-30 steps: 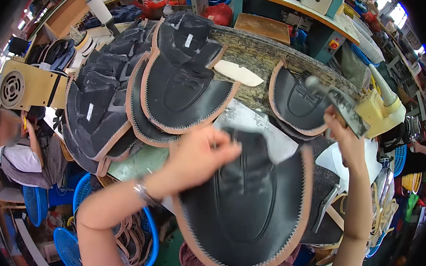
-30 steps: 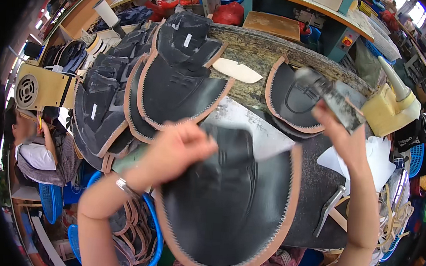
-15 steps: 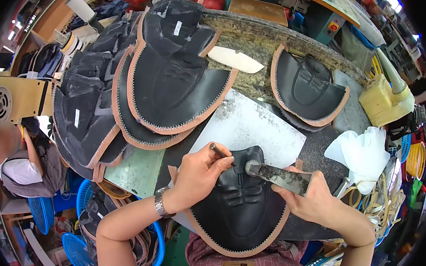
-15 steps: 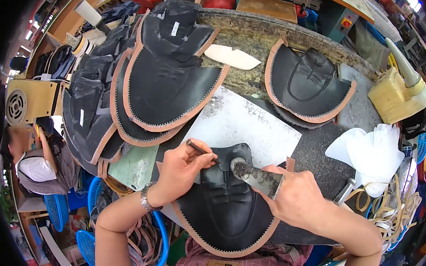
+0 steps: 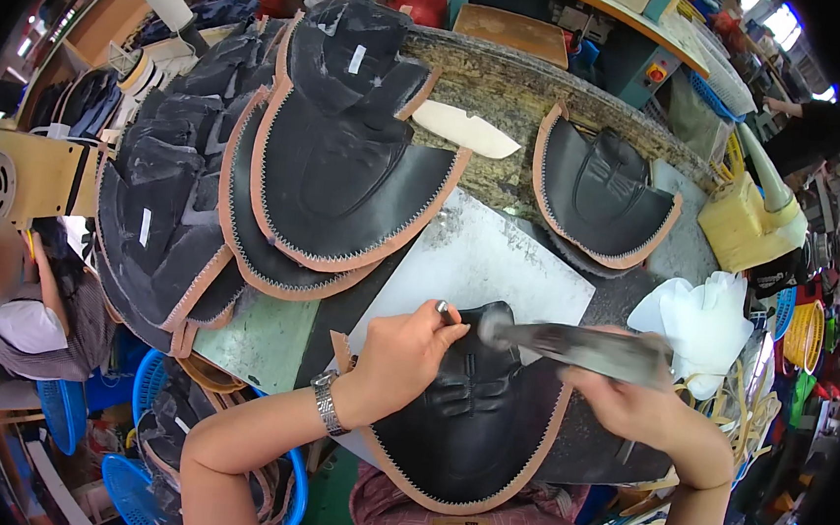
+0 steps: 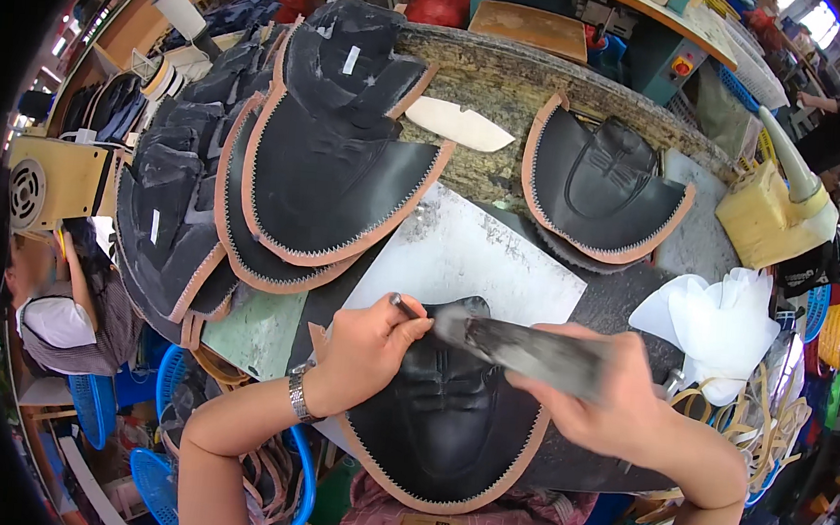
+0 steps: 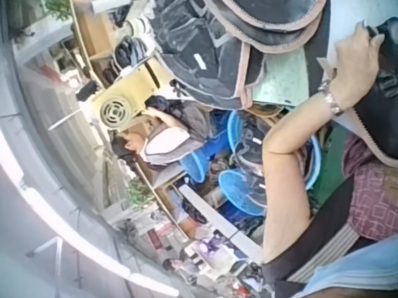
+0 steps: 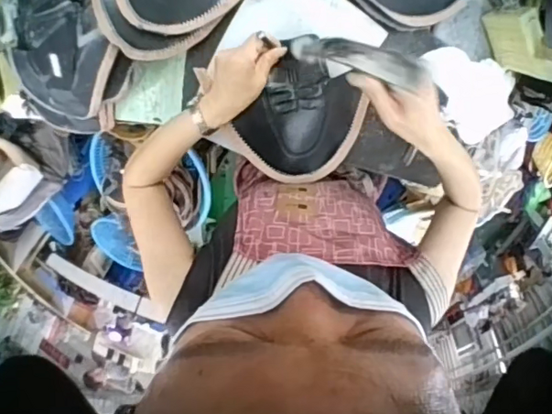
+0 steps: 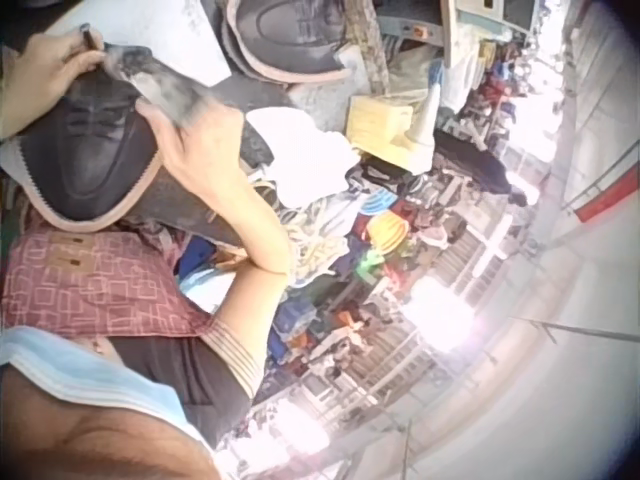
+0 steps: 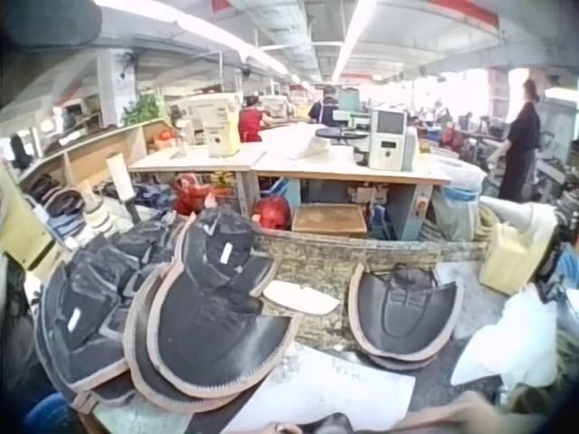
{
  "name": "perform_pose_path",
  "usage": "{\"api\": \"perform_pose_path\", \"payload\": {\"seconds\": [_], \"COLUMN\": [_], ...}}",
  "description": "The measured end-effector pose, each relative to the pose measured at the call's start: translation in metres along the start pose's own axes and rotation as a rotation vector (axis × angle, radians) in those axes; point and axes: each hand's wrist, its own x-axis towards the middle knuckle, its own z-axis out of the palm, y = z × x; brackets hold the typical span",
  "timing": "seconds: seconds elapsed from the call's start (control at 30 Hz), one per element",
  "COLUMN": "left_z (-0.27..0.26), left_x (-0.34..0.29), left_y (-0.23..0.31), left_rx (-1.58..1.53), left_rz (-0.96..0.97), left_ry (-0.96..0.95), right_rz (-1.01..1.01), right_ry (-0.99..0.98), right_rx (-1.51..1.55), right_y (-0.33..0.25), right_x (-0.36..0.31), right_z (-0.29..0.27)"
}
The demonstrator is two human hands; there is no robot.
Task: The person assembles shoe parts by hand, inserting white foam inserts into grey fabric pieces and securing them with a hammer and metal punch. They handle multiple shoe components, including grey fabric, white foam, and black leather-like pieces, stacking them on the table as they work.
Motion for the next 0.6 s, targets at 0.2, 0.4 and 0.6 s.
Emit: {"api": "perform_pose_path", "payload": {"seconds": [0.2, 0.4, 0.6], "left_z": [0.004, -0.007, 0.001], "left_x": [-0.005, -0.004, -0.003], "left_y": [-0.006, -0.008, -0.009], "left_rx": [0.215, -0.422, -0.241], "left_rz": [0.276, -0.340, -0.167], "left_ry": [-0.034, -0.047, -0.063], "right_rz": [-0.011, 0.110, 0.169], "right_ry": [-0.279, -0.156, -0.247], "right_rx": [-0.095, 0.183, 0.023], "right_y": [-0.002, 0.014, 0.007], "right_x": [-0.003, -0.021, -0.016], "right_z": [0.000, 0.045, 0.028]}}
